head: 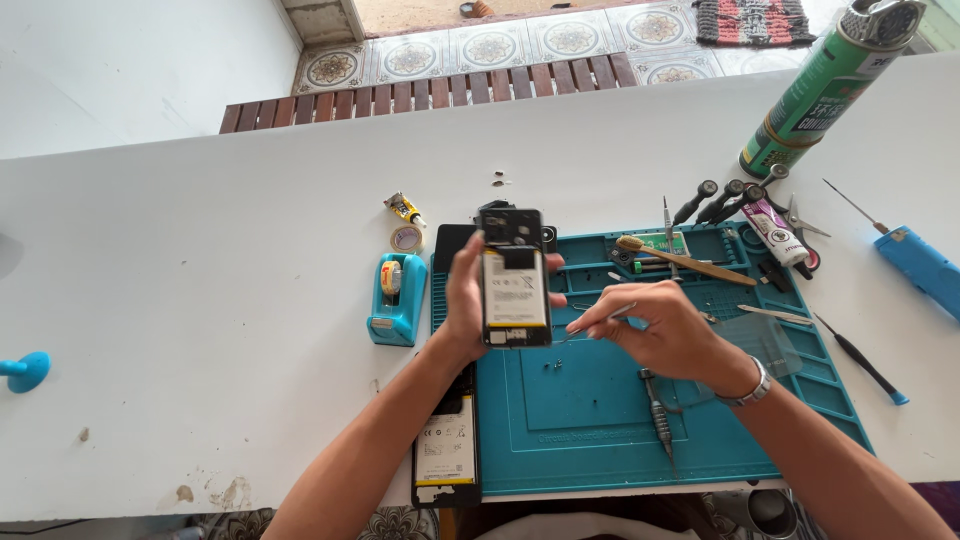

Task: The person uses tweezers to remove small screws and components from a disassembled smartphone. They place the screws on a blue mat and continue to manipulate internal parts of the phone.

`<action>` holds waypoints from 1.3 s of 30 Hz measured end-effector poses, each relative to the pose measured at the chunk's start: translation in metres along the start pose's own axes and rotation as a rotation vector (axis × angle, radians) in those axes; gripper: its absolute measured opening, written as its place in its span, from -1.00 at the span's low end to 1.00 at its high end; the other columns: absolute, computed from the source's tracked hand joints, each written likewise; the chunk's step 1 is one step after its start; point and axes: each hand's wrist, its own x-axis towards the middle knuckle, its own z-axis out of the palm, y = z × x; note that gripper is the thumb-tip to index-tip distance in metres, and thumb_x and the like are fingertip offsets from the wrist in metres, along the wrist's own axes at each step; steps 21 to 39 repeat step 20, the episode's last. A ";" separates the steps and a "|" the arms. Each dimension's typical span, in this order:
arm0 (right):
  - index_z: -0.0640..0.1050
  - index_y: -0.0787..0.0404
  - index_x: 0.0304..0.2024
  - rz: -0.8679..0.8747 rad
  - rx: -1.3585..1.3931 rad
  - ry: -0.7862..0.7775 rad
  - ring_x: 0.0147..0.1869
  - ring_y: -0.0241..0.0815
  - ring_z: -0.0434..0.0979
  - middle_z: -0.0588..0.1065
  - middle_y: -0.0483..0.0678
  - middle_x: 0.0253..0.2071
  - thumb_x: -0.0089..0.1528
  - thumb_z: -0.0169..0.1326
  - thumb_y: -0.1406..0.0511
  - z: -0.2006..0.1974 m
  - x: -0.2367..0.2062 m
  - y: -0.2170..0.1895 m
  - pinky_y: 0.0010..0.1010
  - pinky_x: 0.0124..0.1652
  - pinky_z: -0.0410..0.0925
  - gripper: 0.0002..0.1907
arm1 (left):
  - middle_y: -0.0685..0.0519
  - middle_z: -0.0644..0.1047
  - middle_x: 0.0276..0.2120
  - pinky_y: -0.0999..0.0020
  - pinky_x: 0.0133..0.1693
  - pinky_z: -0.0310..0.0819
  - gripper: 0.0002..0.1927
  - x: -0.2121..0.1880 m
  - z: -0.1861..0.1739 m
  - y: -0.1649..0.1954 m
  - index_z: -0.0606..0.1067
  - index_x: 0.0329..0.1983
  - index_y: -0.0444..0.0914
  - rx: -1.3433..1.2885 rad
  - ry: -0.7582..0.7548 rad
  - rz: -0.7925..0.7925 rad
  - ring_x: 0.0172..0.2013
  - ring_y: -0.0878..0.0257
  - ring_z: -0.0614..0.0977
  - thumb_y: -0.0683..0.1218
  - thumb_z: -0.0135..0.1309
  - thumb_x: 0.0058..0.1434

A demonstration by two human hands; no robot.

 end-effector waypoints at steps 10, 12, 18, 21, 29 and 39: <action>0.69 0.21 -0.24 0.076 0.067 0.084 -0.38 -0.36 0.65 0.67 -0.08 -0.41 0.21 0.17 0.44 0.000 -0.002 0.014 -0.55 -0.39 0.49 -0.89 | -0.41 0.52 0.06 0.06 -0.33 0.75 -0.03 0.000 -0.001 -0.002 0.30 0.36 -0.37 -0.058 0.055 -0.127 -0.21 -0.16 0.72 0.52 -0.36 0.30; 0.71 0.20 -0.25 0.085 -0.003 0.077 -0.41 -0.34 0.64 0.65 -0.08 -0.47 0.20 0.17 0.45 0.000 0.000 0.013 -0.54 -0.40 0.47 -0.87 | -0.40 0.52 0.07 0.05 -0.32 0.75 -0.01 0.002 -0.003 0.001 0.30 0.35 -0.39 -0.094 0.053 -0.086 -0.19 -0.16 0.71 0.53 -0.37 0.30; 0.70 0.20 -0.22 0.032 -0.063 0.024 -0.35 -0.32 0.66 0.67 -0.07 -0.38 0.15 0.22 0.48 0.008 0.003 0.009 -0.49 -0.38 0.50 -0.83 | -0.38 0.50 0.07 0.00 -0.32 0.75 0.00 0.000 -0.005 0.002 0.30 0.34 -0.41 -0.177 0.074 0.005 -0.15 -0.16 0.70 0.53 -0.37 0.29; 0.68 0.22 -0.16 -0.053 0.001 0.001 -0.24 -0.27 0.68 0.67 -0.03 -0.27 0.14 0.18 0.50 0.021 0.007 0.008 -0.48 -0.29 0.56 -0.77 | -0.38 0.50 0.07 -0.02 -0.30 0.75 -0.01 0.001 -0.006 0.002 0.30 0.34 -0.39 -0.214 0.082 0.029 -0.15 -0.16 0.70 0.53 -0.37 0.29; 0.68 0.22 -0.16 -0.053 0.001 0.001 -0.24 -0.27 0.68 0.67 -0.03 -0.27 0.14 0.18 0.50 0.021 0.007 0.008 -0.48 -0.29 0.56 -0.77 | -0.38 0.50 0.07 -0.02 -0.30 0.75 -0.01 0.001 -0.006 0.002 0.30 0.34 -0.39 -0.214 0.082 0.029 -0.15 -0.16 0.70 0.53 -0.37 0.29; 0.68 0.22 -0.16 -0.053 0.001 0.001 -0.24 -0.27 0.68 0.67 -0.03 -0.27 0.14 0.18 0.50 0.021 0.007 0.008 -0.48 -0.29 0.56 -0.77 | -0.38 0.50 0.07 -0.02 -0.30 0.75 -0.01 0.001 -0.006 0.002 0.30 0.34 -0.39 -0.214 0.082 0.029 -0.15 -0.16 0.70 0.53 -0.37 0.29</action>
